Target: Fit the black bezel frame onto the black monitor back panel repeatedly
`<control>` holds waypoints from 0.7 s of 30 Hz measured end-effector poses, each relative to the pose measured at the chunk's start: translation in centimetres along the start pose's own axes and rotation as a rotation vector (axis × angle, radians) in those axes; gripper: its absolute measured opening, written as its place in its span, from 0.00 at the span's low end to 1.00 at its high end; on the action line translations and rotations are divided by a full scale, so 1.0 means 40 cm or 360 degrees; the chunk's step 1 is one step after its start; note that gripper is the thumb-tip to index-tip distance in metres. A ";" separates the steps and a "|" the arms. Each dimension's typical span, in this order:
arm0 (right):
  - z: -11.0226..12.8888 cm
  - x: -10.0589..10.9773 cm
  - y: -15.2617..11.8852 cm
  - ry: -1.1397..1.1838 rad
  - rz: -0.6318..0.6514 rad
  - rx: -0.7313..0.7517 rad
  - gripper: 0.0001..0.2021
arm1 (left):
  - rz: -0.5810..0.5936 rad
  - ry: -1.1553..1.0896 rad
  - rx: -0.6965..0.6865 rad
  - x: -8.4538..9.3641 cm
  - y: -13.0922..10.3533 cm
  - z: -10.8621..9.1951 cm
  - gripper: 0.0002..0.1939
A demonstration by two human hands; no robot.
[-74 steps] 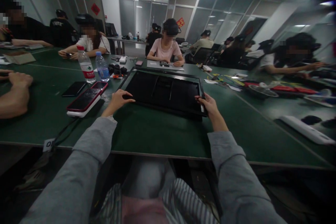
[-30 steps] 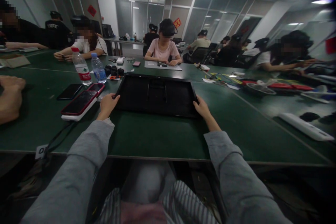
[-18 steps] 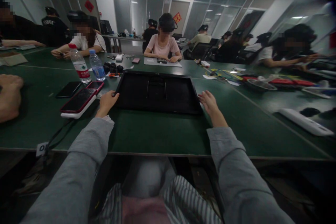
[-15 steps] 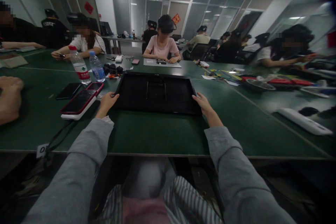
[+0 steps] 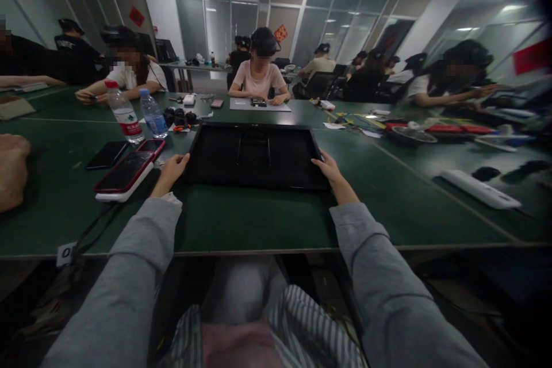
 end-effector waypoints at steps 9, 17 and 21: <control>0.015 0.112 0.000 -0.0125 -0.0498 0.0124 0.32 | -0.0138 -0.0231 0.0092 0.014 0.012 0.043 0.18; 0.064 0.224 -0.081 -0.0506 -0.1125 0.0005 0.40 | -0.0255 -0.0183 0.0061 0.042 -0.006 0.020 0.11; 0.036 0.298 -0.141 -0.0663 -0.1411 -0.0177 0.42 | -0.0370 -0.0070 0.0066 0.069 -0.016 0.020 0.11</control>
Point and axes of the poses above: each hand's wrist, its own y-axis towards the middle knuckle, its own x-axis out of the back of the hand, z = x × y, the point moved 10 cm from there along y, towards the middle knuckle, and after that the axes turned 9 degrees about z, right-handed, at the moved point
